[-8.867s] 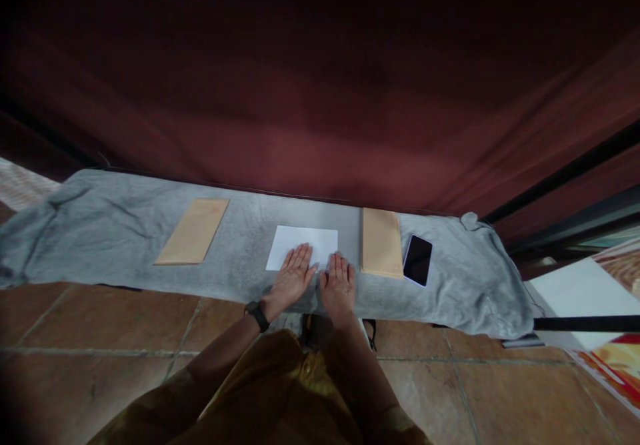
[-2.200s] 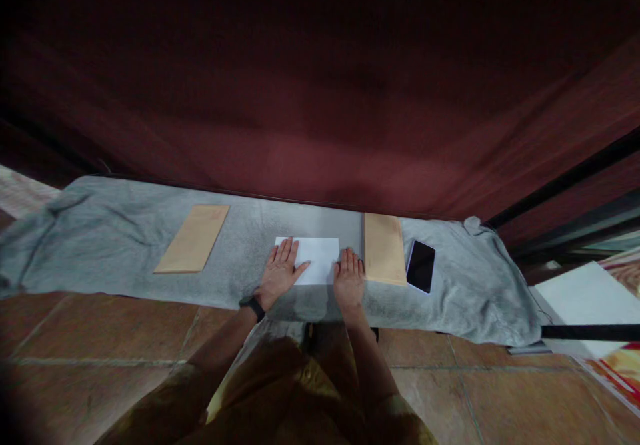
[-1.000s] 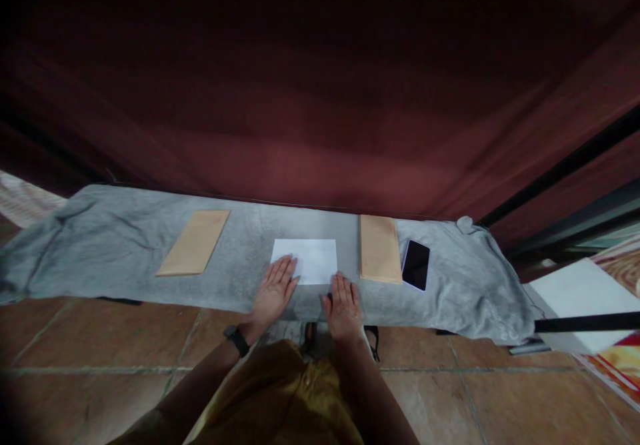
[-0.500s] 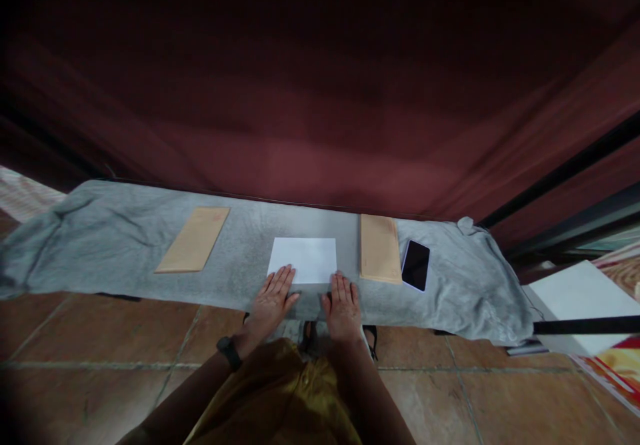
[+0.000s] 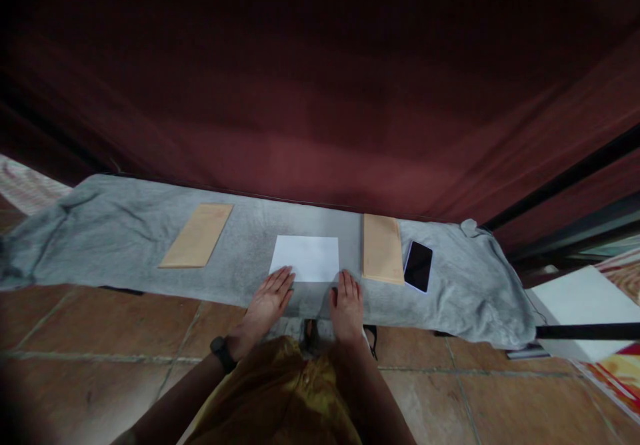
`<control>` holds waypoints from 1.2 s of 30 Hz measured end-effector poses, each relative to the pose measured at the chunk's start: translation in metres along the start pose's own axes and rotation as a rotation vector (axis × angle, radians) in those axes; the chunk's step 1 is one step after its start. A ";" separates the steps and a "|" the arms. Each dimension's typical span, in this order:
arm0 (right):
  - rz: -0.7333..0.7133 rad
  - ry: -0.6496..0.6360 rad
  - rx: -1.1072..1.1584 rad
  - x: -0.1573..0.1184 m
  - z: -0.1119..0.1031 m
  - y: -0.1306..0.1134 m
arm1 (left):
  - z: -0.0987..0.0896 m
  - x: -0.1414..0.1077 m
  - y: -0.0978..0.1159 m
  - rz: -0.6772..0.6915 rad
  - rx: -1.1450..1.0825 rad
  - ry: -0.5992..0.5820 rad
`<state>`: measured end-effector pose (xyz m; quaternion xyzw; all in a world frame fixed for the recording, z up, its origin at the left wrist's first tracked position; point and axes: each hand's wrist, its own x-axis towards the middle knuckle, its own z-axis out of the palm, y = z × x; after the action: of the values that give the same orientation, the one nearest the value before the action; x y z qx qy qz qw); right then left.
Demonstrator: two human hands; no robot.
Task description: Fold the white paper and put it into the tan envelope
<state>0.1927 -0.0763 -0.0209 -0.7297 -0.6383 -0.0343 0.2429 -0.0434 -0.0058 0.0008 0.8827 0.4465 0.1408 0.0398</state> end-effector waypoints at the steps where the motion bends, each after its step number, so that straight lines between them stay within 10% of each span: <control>1: 0.036 -0.001 0.011 0.006 -0.001 -0.001 | 0.001 0.002 0.003 0.019 -0.011 -0.010; 9: 0.344 -0.176 0.026 0.057 -0.012 -0.017 | 0.003 0.016 0.021 -0.022 -0.005 -0.013; 15: 0.566 -0.192 0.529 0.069 -0.011 -0.006 | 0.001 0.015 0.019 -0.045 0.017 0.006; 29: 0.632 -0.236 1.279 0.016 -0.025 -0.037 | -0.009 0.025 0.026 0.015 -0.085 0.016; 36: 0.342 -0.193 1.059 0.009 -0.017 -0.009 | -0.011 0.031 -0.001 -0.106 -0.476 0.230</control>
<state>0.1898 -0.0746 0.0000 -0.6011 -0.4605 0.3974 0.5183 -0.0299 0.0190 0.0178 0.8019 0.4482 0.3391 0.2027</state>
